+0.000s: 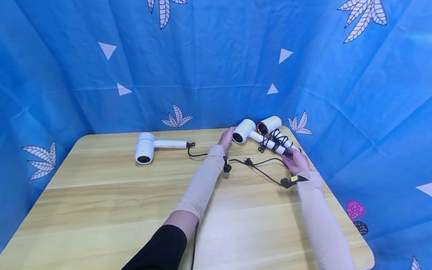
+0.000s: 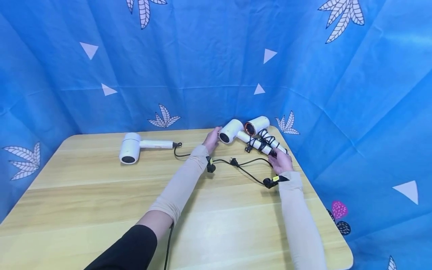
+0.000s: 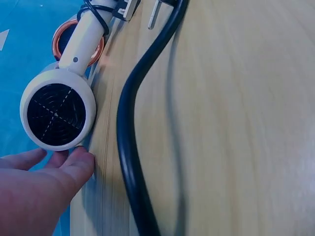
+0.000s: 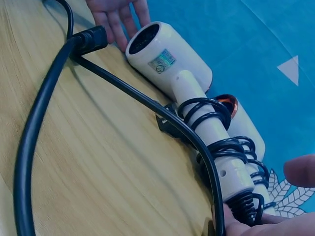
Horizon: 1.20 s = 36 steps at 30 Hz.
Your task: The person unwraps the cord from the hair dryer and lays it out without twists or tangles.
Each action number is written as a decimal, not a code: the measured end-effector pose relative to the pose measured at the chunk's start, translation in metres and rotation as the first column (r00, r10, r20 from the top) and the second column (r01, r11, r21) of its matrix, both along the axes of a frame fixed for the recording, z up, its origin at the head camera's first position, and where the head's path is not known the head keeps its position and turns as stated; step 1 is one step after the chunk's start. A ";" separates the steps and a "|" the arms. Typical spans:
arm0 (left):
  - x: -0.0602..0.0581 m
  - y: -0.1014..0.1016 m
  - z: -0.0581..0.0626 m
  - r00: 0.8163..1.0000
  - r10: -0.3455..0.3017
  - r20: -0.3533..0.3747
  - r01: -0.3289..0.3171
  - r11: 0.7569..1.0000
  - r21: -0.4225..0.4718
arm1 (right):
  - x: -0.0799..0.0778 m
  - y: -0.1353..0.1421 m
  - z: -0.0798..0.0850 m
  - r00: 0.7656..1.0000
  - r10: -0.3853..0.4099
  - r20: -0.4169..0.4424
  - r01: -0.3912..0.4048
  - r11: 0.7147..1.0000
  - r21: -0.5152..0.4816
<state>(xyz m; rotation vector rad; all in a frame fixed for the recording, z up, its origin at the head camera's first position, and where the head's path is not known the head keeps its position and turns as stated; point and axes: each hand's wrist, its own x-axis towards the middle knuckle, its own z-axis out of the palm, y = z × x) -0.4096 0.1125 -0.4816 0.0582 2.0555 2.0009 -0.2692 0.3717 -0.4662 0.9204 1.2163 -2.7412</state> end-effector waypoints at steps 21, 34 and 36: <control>0.006 -0.018 -0.002 0.983 0.184 -0.021 -0.184 0.983 -0.018 | -0.017 -0.020 -0.010 0.993 0.062 -0.101 -0.055 0.996 0.071; 0.018 -0.027 0.000 0.973 0.215 0.088 -0.228 0.956 0.183 | -0.015 -0.030 -0.003 0.983 0.095 -0.154 -0.087 0.995 0.056; 0.020 -0.030 0.002 0.973 0.209 0.094 -0.224 0.952 0.210 | -0.014 -0.032 -0.001 0.981 0.102 -0.166 -0.096 0.994 0.048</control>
